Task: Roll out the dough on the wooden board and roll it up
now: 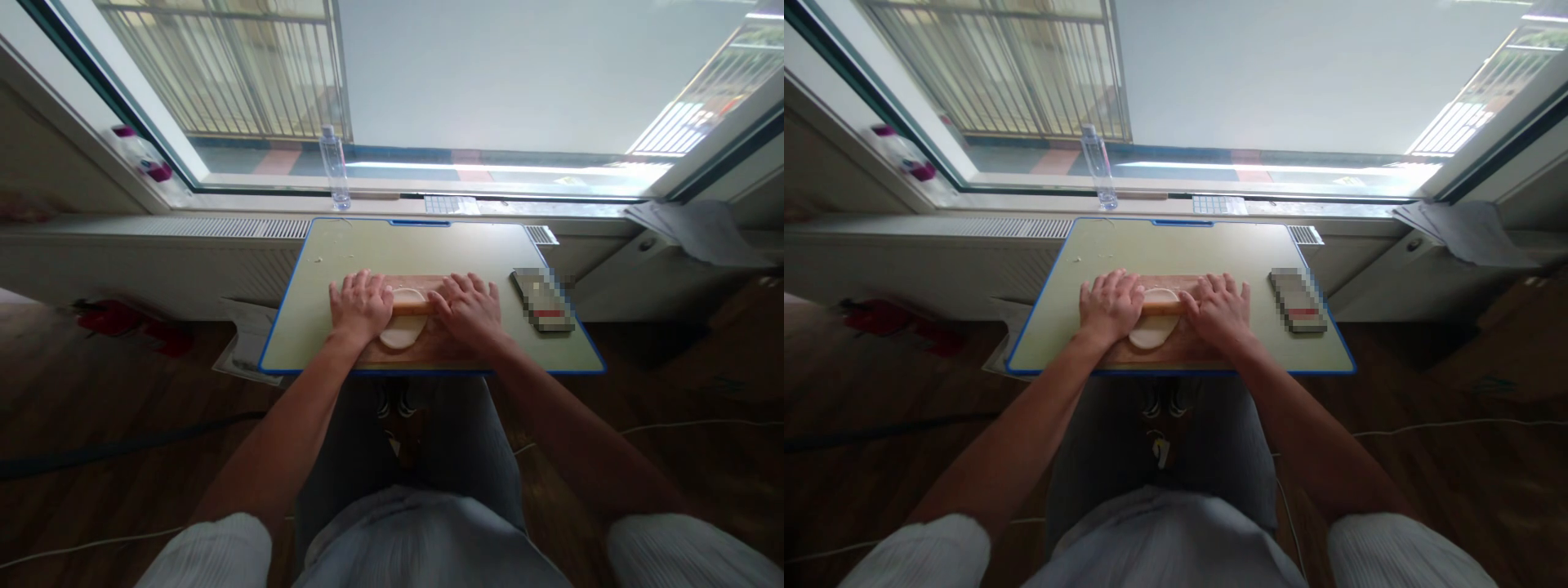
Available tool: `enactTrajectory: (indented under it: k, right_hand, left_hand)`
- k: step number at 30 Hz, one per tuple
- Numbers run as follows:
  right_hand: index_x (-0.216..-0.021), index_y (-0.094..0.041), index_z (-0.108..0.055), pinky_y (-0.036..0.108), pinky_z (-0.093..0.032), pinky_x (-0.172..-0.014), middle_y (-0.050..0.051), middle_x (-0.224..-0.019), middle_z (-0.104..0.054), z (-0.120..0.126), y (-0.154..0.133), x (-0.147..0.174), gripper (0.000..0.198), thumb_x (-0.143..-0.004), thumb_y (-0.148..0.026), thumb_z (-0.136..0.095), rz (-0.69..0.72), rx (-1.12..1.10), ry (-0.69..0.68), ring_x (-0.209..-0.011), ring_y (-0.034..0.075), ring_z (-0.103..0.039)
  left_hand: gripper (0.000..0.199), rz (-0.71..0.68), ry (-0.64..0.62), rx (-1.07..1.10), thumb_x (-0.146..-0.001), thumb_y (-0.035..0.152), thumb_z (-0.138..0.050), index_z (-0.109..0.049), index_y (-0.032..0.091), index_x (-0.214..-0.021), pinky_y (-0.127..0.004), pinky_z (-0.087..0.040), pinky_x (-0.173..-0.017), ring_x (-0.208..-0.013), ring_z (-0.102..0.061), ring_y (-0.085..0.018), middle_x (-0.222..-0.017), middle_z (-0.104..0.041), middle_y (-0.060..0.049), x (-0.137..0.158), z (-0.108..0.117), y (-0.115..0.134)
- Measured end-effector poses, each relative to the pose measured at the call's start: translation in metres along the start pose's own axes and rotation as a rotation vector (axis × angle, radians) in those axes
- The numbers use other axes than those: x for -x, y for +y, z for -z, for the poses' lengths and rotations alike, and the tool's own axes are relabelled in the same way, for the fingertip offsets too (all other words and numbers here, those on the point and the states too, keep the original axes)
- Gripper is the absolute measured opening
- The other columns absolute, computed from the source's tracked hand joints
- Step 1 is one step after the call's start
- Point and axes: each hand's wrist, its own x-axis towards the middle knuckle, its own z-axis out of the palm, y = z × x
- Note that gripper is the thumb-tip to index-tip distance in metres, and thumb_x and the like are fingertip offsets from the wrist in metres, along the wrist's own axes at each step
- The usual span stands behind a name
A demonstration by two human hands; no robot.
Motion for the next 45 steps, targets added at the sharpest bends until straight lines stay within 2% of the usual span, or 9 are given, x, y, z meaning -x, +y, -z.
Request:
enactTrajectory:
  k: [16, 23, 31, 37, 42, 45]
  right_hand:
    - [-0.166, -0.018, -0.049, 0.066, -0.024, -0.131, 0.013, -0.171, -0.048, -0.002, 0.002, 0.056, 0.070, -0.112, -0.060, -0.034, -0.007, -0.052, 0.047, -0.162, 0.036, -0.035]
    - [-0.159, -0.022, -0.058, 0.068, -0.020, -0.132, 0.011, -0.169, -0.052, 0.006, -0.002, 0.063, 0.063, -0.113, -0.057, -0.035, -0.009, -0.080, 0.093, -0.162, 0.035, -0.036]
    - [-0.149, -0.024, -0.068, 0.072, -0.017, -0.131, 0.009, -0.163, -0.059, 0.000, -0.007, 0.019, 0.061, -0.113, -0.059, -0.033, -0.017, -0.053, 0.078, -0.159, 0.037, -0.039]
    - [-0.152, -0.025, -0.065, 0.072, -0.017, -0.130, 0.010, -0.165, -0.058, 0.002, -0.009, -0.016, 0.062, -0.111, -0.061, -0.036, -0.027, -0.044, 0.056, -0.159, 0.038, -0.037]
    - [-0.148, -0.022, -0.067, 0.072, -0.021, -0.127, 0.014, -0.158, -0.063, 0.007, -0.004, -0.038, 0.061, -0.108, -0.063, -0.044, -0.035, -0.081, 0.021, -0.152, 0.038, -0.045]
    - [-0.143, -0.022, -0.070, 0.072, -0.020, -0.127, 0.015, -0.152, -0.067, 0.006, 0.001, -0.042, 0.063, -0.106, -0.068, -0.047, -0.050, -0.084, 0.025, -0.148, 0.038, -0.048]
  left_hand:
    - [0.063, -0.048, 0.024, 0.049, -0.111, 0.046, -0.030, -0.052, 0.024, -0.165, -0.057, -0.031, -0.133, -0.163, -0.039, -0.030, -0.171, -0.050, -0.009, 0.062, 0.003, 0.001]
    - [0.064, -0.047, 0.030, 0.066, -0.112, 0.049, -0.028, -0.044, 0.027, -0.170, -0.057, -0.026, -0.135, -0.165, -0.035, -0.028, -0.174, -0.045, -0.007, 0.081, 0.001, -0.002]
    - [0.061, -0.037, 0.009, 0.064, -0.112, 0.047, -0.027, -0.057, 0.027, -0.161, -0.063, -0.023, -0.135, -0.163, -0.040, -0.030, -0.170, -0.052, -0.007, 0.050, 0.002, -0.003]
    - [0.061, 0.020, -0.036, 0.029, -0.110, 0.046, -0.031, -0.050, 0.030, -0.166, -0.066, -0.020, -0.135, -0.164, -0.038, -0.031, -0.173, -0.048, -0.006, 0.017, 0.000, -0.007]
    - [0.061, 0.021, -0.128, -0.008, -0.108, 0.045, -0.037, -0.051, 0.029, -0.165, -0.069, -0.017, -0.134, -0.165, -0.032, -0.033, -0.177, -0.042, -0.010, -0.011, 0.010, -0.007]
    - [0.064, 0.005, -0.163, 0.023, -0.104, 0.047, -0.044, -0.050, 0.028, -0.165, -0.066, -0.020, -0.135, -0.166, -0.030, -0.033, -0.178, -0.039, -0.011, -0.028, 0.012, -0.005]
